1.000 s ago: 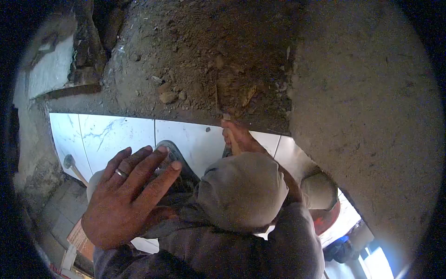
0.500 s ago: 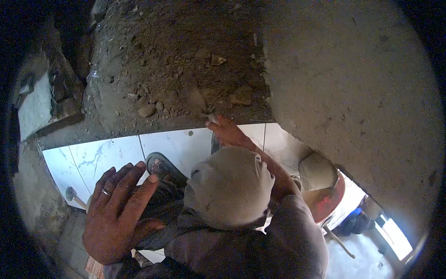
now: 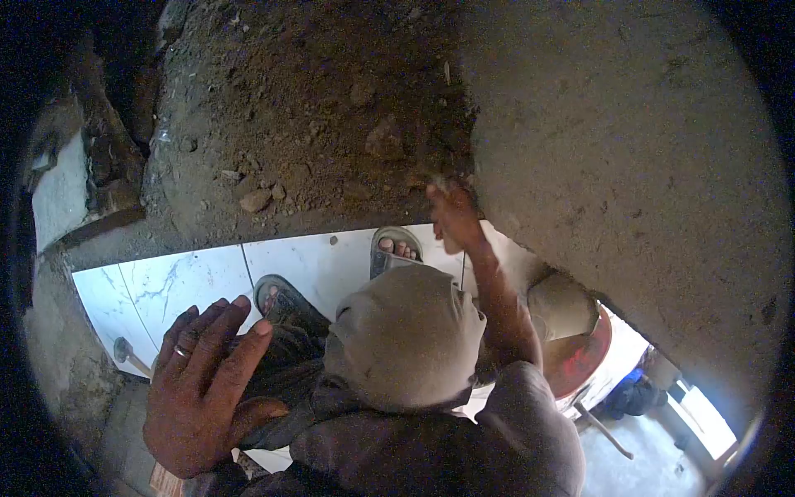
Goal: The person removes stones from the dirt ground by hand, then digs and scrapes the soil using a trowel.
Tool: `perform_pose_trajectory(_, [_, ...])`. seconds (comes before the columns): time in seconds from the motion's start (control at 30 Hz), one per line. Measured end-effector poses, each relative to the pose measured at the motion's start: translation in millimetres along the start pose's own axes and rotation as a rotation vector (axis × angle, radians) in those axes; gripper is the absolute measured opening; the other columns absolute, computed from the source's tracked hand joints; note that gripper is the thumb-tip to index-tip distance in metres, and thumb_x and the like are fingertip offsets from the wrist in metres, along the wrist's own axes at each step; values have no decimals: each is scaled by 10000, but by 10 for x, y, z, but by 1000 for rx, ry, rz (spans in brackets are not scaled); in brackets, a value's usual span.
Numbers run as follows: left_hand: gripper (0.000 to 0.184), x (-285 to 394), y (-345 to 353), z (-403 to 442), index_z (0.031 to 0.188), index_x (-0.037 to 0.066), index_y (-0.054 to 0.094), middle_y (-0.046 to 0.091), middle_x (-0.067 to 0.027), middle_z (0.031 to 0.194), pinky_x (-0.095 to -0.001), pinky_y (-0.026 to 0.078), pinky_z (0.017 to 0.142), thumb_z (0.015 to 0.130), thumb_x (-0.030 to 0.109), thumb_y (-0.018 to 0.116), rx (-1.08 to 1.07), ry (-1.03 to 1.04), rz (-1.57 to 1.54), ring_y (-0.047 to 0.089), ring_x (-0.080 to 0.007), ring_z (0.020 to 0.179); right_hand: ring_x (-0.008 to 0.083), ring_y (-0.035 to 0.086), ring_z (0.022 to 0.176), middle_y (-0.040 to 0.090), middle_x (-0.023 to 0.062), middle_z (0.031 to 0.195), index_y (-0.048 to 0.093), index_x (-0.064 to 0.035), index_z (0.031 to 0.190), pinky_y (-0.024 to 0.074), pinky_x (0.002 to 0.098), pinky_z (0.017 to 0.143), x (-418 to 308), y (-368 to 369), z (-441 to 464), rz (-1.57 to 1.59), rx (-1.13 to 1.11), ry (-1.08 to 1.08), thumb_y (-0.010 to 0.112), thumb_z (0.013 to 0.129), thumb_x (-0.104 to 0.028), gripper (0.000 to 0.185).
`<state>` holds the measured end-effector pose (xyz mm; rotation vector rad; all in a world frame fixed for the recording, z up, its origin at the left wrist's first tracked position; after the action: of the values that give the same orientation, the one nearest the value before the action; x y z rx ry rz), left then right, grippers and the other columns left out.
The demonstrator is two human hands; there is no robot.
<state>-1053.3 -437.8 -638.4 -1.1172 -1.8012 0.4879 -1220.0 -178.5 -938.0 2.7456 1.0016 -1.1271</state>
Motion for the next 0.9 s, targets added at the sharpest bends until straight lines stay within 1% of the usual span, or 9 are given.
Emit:
perform_pose_trajectory(0.13, [760, -10, -27, 24, 1331, 126, 424, 484, -188, 1273, -531, 353, 977, 688, 448, 670, 27, -24, 15, 490, -377, 1146, 147, 521, 474, 506, 35, 644, 432, -59, 1124, 456, 324, 432, 458, 104, -25, 28, 14, 0, 523, 911, -395, 407])
perform_pose_trajectory(0.17, [760, -21, -31, 14, 1331, 126, 424, 484, -188, 1273, -531, 353, 977, 688, 448, 670, 37, -33, 27, 490, -377, 1146, 195, 558, 560, 544, 67, 724, 430, -51, 1148, 479, 362, 517, 722, 111, 99, -192, -68, -164, 509, 917, -392, 420])
perform_pose_trajectory(0.23, [759, -16, -26, 16, 1332, 125, 419, 482, -186, 1272, -526, 358, 975, 694, 449, 671, 21, -9, 44, 485, -376, 1149, 244, 594, 647, 582, 100, 805, 428, -43, 1173, 502, 400, 602, 500, 299, 184, -409, -148, -355, 496, 922, -390, 433])
perform_pose_trajectory(0.27, [746, -2, -32, 34, 1327, 123, 423, 475, -189, 1278, -521, 365, 969, 703, 445, 671, 2, -10, 33, 482, -375, 1150, 292, 599, 752, 589, 139, 906, 431, -39, 1191, 489, 429, 685, 135, 487, 35, -495, -198, -247, 486, 921, -399, 453])
perform_pose_trajectory(0.33, [737, 13, -39, 60, 1328, 123, 422, 474, -185, 1280, -517, 369, 966, 710, 438, 671, 17, 0, 39, 481, -376, 1147, 380, 598, 924, 584, 237, 1076, 450, -31, 1217, 464, 472, 794, -42, 720, 266, -666, -268, -414, 463, 912, -444, 513])
perform_pose_trajectory(0.43, [717, 21, -59, 107, 1326, 121, 424, 475, -174, 1283, -500, 377, 966, 724, 422, 669, 21, 4, 39, 479, -377, 1145, 377, 601, 935, 597, 231, 1047, 500, -19, 1175, 467, 453, 785, -857, 1095, 590, -635, -315, -480, 473, 899, -468, 527])
perform_pose_trajectory(0.57, [688, 35, -90, 178, 1317, 120, 437, 478, -145, 1287, -458, 390, 967, 734, 406, 664, 20, -61, 48, 474, -377, 1131, 361, 605, 943, 610, 211, 1051, 552, -22, 1109, 471, 433, 787, -1343, 1764, 1330, -438, -335, -295, 496, 899, -438, 470])
perform_pose_trajectory(0.7, [685, -18, -94, 238, 1311, 124, 444, 482, -138, 1286, -452, 399, 957, 727, 407, 665, 23, -88, 41, 474, -377, 1110, 333, 615, 888, 611, 193, 1044, 519, -26, 1186, 481, 449, 761, -1587, 1801, 1606, -556, -173, -468, 498, 900, -436, 500])
perform_pose_trajectory(0.9, [672, -204, -90, 183, 1300, 125, 454, 491, -140, 1268, -463, 418, 921, 723, 393, 671, 34, -158, 7, 472, -380, 1092, 169, 527, 494, 571, 102, 817, 386, -23, 1333, 450, 327, 432, -1207, 1093, 1408, -187, -180, -234, 529, 886, -458, 640])
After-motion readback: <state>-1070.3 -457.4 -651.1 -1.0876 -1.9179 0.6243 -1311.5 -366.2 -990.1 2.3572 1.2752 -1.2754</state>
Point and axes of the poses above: each hand's wrist, its own z-axis towards the middle knuckle, its own y-axis out of the palm, x = y × z, the point moved 7 cm from there along z, towards the middle knuckle
